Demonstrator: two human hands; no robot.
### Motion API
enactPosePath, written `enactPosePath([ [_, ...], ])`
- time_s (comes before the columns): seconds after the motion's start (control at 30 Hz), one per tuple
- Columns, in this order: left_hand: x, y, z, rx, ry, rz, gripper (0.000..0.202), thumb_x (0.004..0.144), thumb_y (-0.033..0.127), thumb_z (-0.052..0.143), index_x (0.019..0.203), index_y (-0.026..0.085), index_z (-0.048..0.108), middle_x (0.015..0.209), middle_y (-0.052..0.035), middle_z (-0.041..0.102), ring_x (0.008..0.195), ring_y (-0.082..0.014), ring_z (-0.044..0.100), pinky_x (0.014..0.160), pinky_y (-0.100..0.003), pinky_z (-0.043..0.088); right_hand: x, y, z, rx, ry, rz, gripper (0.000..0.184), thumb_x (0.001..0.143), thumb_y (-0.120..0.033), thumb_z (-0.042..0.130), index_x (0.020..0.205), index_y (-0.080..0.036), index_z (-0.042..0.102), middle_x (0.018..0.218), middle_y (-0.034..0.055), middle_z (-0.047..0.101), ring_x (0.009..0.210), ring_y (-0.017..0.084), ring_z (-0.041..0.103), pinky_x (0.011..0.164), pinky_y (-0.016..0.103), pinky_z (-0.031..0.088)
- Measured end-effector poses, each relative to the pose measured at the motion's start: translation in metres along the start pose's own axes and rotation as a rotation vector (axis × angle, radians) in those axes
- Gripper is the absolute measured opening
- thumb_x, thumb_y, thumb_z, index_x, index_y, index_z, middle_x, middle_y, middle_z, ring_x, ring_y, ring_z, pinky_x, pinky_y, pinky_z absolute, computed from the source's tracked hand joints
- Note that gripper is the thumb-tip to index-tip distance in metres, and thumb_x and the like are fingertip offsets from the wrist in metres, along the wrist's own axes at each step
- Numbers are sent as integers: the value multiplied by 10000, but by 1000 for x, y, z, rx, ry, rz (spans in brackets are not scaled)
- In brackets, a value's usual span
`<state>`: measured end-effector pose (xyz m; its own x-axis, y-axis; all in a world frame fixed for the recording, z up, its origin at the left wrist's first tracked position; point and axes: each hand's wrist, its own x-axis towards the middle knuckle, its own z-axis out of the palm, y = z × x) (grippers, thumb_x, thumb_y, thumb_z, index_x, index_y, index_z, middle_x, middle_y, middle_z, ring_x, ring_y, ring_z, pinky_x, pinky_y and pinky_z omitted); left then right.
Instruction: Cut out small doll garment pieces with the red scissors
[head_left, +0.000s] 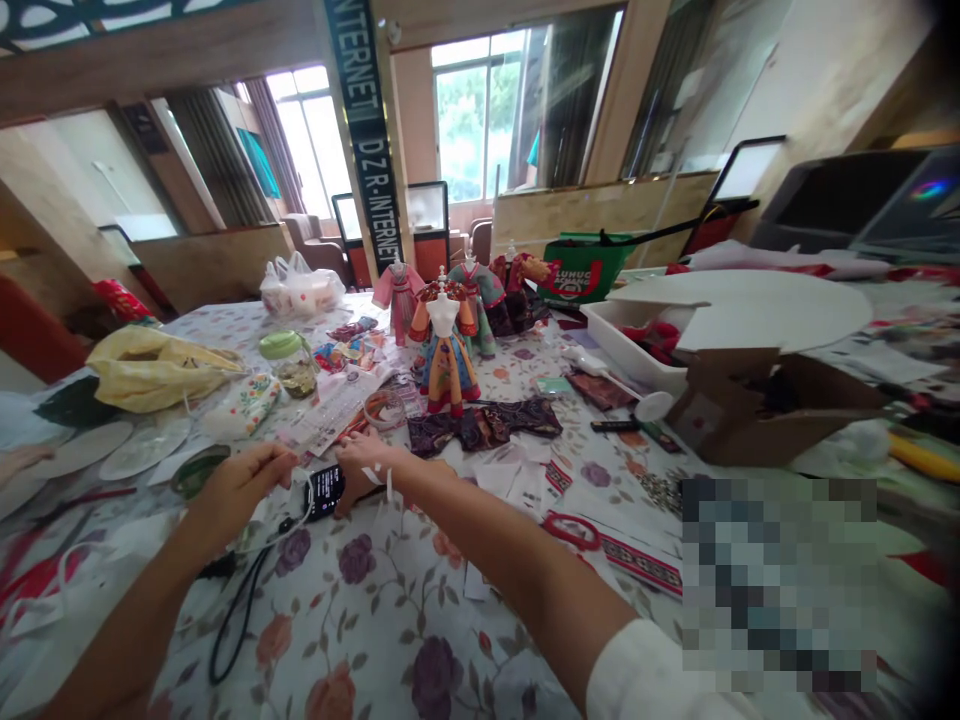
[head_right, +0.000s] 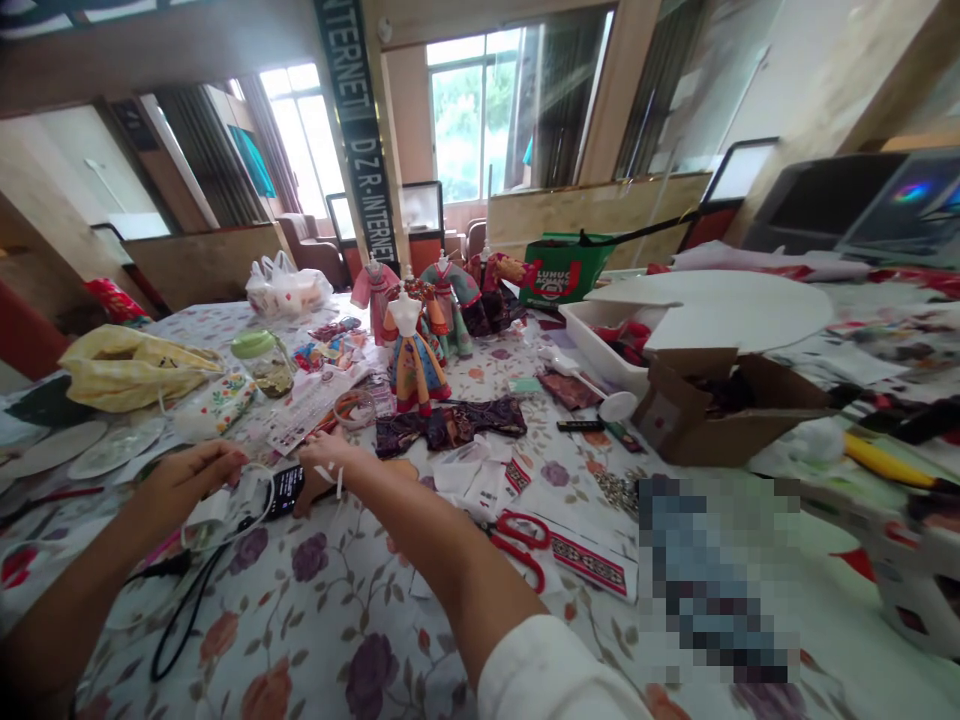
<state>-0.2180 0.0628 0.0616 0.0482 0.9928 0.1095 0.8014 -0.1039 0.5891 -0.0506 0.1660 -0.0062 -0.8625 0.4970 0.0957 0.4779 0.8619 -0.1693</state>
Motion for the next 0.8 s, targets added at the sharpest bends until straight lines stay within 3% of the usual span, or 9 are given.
enactPosePath([
  [0.13,2,11,9,-39,72,35,377,837,542,449,819,204,615,697,8,604,647,-176,534,599,-254,411,-21,-2,-10,-71,39,75,623,567,-479,797,981,-47,624,960,210,671,918,358,628,904,507,418],
  [0.27,-1,39,11,-47,174,90,326,829,498,493,876,220,658,763,9,663,724,-194,584,680,-272,444,-56,1,-39,-95,138,111,680,607,-445,764,1112,-57,526,1011,182,652,905,317,636,817,400,466],
  [0.47,-18,75,23,-3,273,397,208,829,420,574,810,237,672,813,-10,696,770,-205,617,741,-309,476,-152,10,-84,-87,324,223,718,641,-438,721,1194,-62,460,1090,185,606,991,323,586,852,401,439],
  [0.63,-23,86,54,16,276,787,79,874,224,563,871,218,642,789,-34,663,750,-170,609,707,-284,495,-230,10,-82,39,327,366,737,621,-441,746,1220,-114,469,1044,140,624,921,289,612,771,364,454],
  [0.8,-21,94,80,74,228,951,111,877,134,548,955,185,609,778,-41,635,732,-165,561,690,-296,486,-251,1,-66,141,330,396,763,585,-405,773,1238,-159,466,1073,116,626,936,272,612,795,356,447],
])
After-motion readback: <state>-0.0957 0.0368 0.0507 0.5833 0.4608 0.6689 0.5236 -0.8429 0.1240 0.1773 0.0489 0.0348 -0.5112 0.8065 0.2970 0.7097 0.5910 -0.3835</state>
